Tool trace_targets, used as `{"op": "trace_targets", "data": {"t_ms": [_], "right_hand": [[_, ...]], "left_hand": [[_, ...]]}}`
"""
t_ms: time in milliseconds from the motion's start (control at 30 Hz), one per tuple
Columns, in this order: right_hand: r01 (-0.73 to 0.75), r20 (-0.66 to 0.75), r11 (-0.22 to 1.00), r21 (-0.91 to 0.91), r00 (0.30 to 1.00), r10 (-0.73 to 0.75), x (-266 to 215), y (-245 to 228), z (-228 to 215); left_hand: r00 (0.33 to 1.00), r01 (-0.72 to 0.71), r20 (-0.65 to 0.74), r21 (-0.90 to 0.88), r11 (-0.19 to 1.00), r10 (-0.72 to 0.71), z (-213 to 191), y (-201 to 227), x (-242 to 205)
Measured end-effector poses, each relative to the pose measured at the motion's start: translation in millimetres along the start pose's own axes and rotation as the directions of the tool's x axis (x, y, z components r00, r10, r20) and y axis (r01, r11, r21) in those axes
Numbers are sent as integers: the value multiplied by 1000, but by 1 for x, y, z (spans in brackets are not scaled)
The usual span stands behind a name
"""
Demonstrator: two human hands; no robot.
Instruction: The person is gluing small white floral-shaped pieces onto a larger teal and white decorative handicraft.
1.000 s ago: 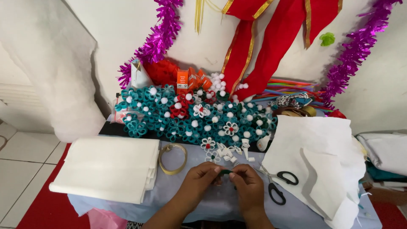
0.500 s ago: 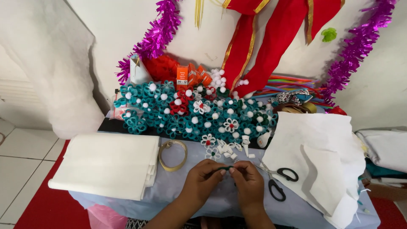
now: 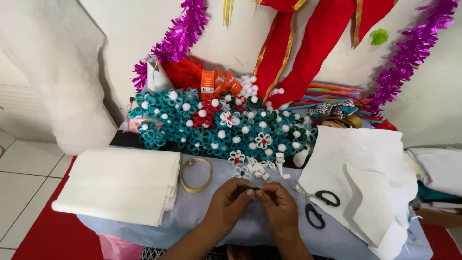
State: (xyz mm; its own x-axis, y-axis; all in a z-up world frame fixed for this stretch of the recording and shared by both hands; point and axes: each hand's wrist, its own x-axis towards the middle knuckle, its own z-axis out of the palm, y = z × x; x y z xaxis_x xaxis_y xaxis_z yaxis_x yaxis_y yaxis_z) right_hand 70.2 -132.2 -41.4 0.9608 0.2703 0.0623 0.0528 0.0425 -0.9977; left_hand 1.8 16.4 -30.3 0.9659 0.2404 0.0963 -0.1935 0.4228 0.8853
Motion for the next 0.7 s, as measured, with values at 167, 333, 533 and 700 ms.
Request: {"op": "trace_targets", "data": {"t_ms": [167,333,533,700], "right_hand": [[0,66,1000,14,998,-1,-4,-11,0],[-28,116,999,22,993,25,-2,-5,-3],[15,154,997,71,988,-25,-1,2,-5],[-2,147,1000,27,989,-2,-2,-7,-3]], "left_hand": [[998,-59,36,71,996,57,0,4,0],[998,-64,17,4,998,64,-4,3,2],[999,-20,34,-24,1000,21,-4,9,0],[999,-30,-31,37,999,31,-1,6,-1]]}}
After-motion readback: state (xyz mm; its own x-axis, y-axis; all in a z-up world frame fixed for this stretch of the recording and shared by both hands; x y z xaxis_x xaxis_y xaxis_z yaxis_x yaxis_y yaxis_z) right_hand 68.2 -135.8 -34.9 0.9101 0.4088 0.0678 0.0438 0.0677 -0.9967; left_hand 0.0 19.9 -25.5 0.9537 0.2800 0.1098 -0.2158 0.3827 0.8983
